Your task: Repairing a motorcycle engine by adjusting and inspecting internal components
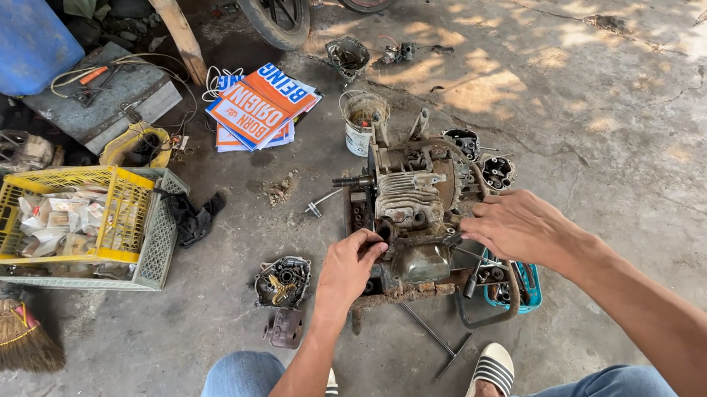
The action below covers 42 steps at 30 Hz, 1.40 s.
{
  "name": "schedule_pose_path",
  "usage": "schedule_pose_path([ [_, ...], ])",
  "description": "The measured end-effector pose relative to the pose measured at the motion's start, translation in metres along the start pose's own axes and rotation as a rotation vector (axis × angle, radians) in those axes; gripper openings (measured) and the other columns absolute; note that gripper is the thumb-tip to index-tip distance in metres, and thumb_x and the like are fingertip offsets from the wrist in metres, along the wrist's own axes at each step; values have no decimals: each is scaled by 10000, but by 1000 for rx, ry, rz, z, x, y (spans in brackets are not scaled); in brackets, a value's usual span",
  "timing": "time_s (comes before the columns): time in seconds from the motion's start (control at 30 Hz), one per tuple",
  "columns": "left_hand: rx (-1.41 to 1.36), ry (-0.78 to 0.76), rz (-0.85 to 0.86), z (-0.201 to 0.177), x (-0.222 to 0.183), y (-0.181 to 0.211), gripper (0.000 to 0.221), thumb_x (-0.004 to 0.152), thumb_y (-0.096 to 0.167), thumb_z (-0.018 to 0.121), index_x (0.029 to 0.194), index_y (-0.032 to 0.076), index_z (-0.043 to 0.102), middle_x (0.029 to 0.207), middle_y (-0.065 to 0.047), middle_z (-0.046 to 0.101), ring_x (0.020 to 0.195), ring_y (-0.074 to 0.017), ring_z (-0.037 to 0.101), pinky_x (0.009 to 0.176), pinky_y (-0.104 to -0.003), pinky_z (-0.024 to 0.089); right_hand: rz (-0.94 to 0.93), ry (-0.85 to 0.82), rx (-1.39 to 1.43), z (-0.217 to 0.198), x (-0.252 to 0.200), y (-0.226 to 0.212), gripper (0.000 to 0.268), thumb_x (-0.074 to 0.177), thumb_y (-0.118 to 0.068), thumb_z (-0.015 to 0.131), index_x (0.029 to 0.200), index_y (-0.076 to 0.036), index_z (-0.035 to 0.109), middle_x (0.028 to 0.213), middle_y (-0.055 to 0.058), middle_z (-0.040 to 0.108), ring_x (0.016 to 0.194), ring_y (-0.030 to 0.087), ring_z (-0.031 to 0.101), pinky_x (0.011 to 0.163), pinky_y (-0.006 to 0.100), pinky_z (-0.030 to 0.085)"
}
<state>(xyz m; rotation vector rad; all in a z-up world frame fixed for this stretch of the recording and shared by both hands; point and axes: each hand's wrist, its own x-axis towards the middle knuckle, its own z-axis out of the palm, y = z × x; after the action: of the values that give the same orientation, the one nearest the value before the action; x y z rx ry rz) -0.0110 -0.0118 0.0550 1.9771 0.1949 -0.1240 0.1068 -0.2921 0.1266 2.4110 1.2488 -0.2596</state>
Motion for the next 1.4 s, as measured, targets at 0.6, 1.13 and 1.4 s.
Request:
schedule_pose_path([
  [0.6,16,10,9,4,4,-5,168,1016,235,656,1108,135,754,1024,-148,789,1000,-307,759,843,-414,592,858,817,1388,120,14,-154,395,1115,-349,448,829,-137,619,641,71,538,644,208,521,622,370,435],
  [1.13,19,17,12,1,1,-7,156,1010,237,665,1094,152,766,1041,-116,794,1040,-295,757,870,-407,607,772,790,1511,118,18,-147,399,1110,-300,426,785,-123,575,615,-13,481,636,156,500,607,316,479],
  [1.4,-38,32,44,4,6,-13,139,1005,214,679,1059,133,777,985,-125,791,974,-260,765,840,-392,604,799,697,1839,80,3,-149,438,1116,-298,460,721,-132,552,585,-35,407,515,82,409,464,220,365],
])
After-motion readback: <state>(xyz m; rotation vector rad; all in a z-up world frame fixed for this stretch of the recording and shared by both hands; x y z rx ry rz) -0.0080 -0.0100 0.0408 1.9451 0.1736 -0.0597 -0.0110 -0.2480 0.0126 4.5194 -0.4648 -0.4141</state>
